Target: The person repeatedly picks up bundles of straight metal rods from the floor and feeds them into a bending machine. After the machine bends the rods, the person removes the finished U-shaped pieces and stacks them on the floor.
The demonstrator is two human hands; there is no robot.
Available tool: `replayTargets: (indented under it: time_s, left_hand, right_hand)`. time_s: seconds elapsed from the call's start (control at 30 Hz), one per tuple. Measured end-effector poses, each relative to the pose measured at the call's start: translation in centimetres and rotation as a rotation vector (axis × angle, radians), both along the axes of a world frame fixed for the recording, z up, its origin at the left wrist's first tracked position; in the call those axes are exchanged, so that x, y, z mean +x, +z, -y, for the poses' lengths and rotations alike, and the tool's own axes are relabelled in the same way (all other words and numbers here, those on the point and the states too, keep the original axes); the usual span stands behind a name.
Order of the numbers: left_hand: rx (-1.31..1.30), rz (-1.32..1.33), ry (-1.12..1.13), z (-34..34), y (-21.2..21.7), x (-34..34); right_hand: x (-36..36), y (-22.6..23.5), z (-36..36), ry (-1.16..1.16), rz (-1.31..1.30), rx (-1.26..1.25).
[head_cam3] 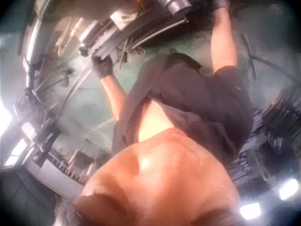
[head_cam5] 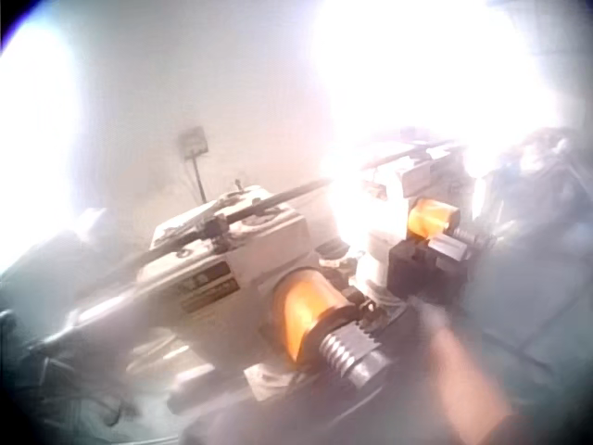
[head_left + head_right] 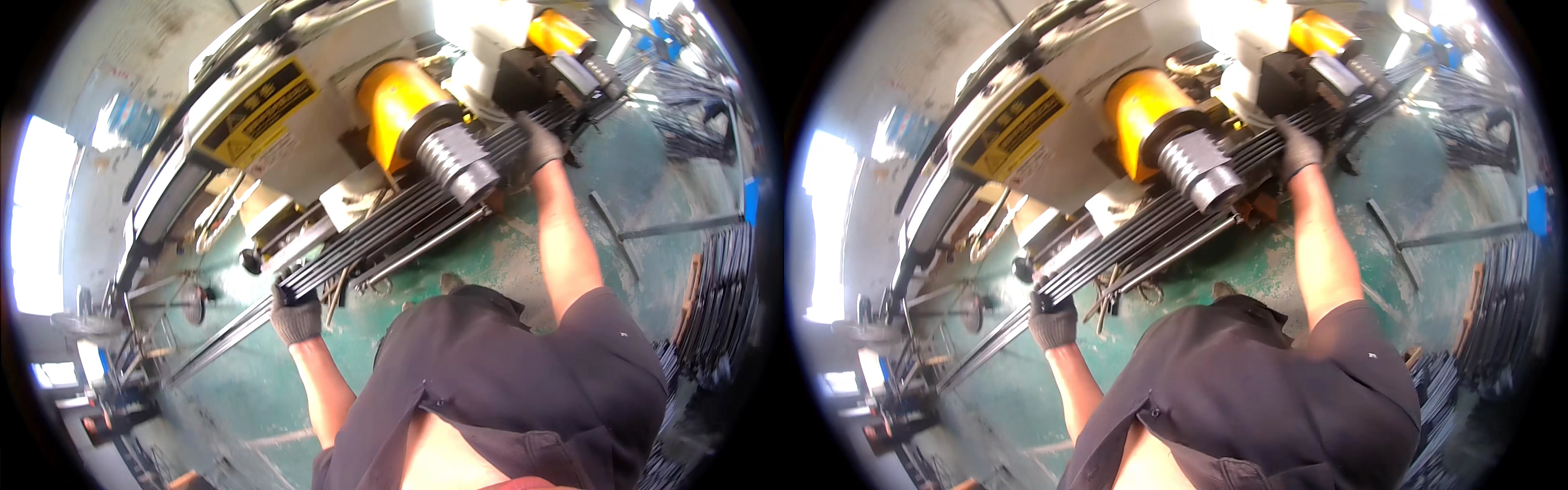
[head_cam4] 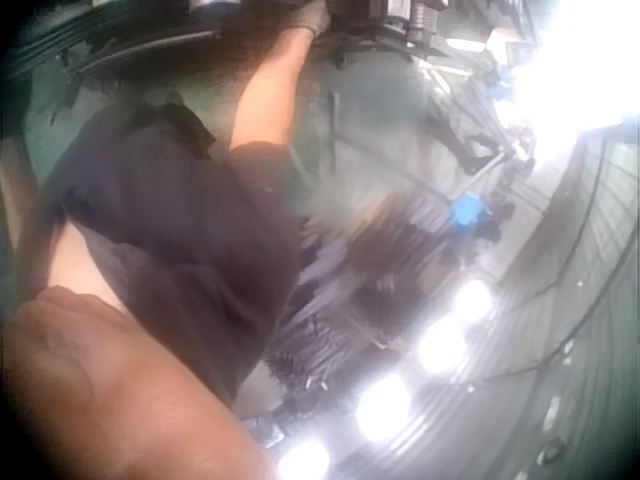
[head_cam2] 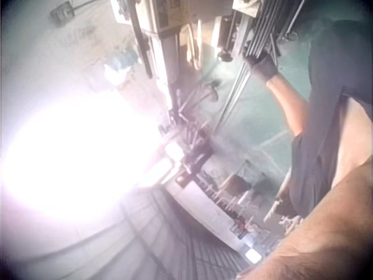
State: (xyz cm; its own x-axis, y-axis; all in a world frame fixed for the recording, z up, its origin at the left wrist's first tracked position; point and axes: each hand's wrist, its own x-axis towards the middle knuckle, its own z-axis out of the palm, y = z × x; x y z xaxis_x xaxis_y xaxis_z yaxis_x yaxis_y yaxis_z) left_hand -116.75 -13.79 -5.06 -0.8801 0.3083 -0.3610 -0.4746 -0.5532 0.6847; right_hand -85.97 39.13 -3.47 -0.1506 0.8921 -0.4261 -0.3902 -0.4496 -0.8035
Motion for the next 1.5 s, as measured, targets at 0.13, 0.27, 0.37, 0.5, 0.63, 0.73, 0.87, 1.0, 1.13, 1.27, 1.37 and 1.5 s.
replayTargets:
  time_s: [0.13,0.27,0.37,0.5,0.63,0.73,0.87,1.0,1.13,1.27,1.37,1.5]
  left_hand:
    - [0.140,0.080,0.202,5.8,0.0,-3.8]
    - [0.106,0.018,0.124,4.5,0.2,-2.4]
    - [0.097,0.011,0.147,1.3,1.0,-0.1]
    - [0.153,0.074,0.073,-2.9,1.5,3.2]
    - [0.140,0.127,0.040,-6.4,1.6,5.7]
    - [0.225,0.198,-0.043,-6.5,0.8,6.0]
    - [0.228,0.229,-0.032,-5.0,2.9,7.0]
    - [0.422,0.156,0.031,0.4,3.3,4.3]
    - [0.308,0.081,0.293,8.3,3.4,0.1]
    - [0.268,0.022,0.442,18.6,0.9,-6.3]
    - [0.282,0.011,0.521,27.1,-0.6,-11.6]
    - [0.244,-0.097,0.516,37.9,-1.4,-18.6]
  right_hand:
    - [2.2,1.0,-3.8,-0.063,-0.009,0.013]
    - [0.8,0.3,-2.0,-0.126,0.018,0.020]
    - [-2.5,-1.5,4.1,0.029,-0.101,-0.024]
    - [-4.5,1.8,9.5,0.106,0.016,0.020]
    - [-2.5,1.6,5.9,0.058,-0.050,0.023]
    - [-2.2,2.6,5.0,0.014,0.079,0.065]
    - [-1.5,-0.5,2.6,0.069,-0.046,-0.001]
    - [-0.1,-3.2,-0.9,0.370,-0.111,-0.148]
    - [2.1,-4.3,-7.0,0.201,0.184,-0.069]
    - [3.8,-5.5,-13.8,0.106,0.249,-0.008]
    - [2.9,-3.8,-12.1,0.041,0.307,0.036]
    - [3.7,-3.5,-5.5,-0.034,0.342,0.055]
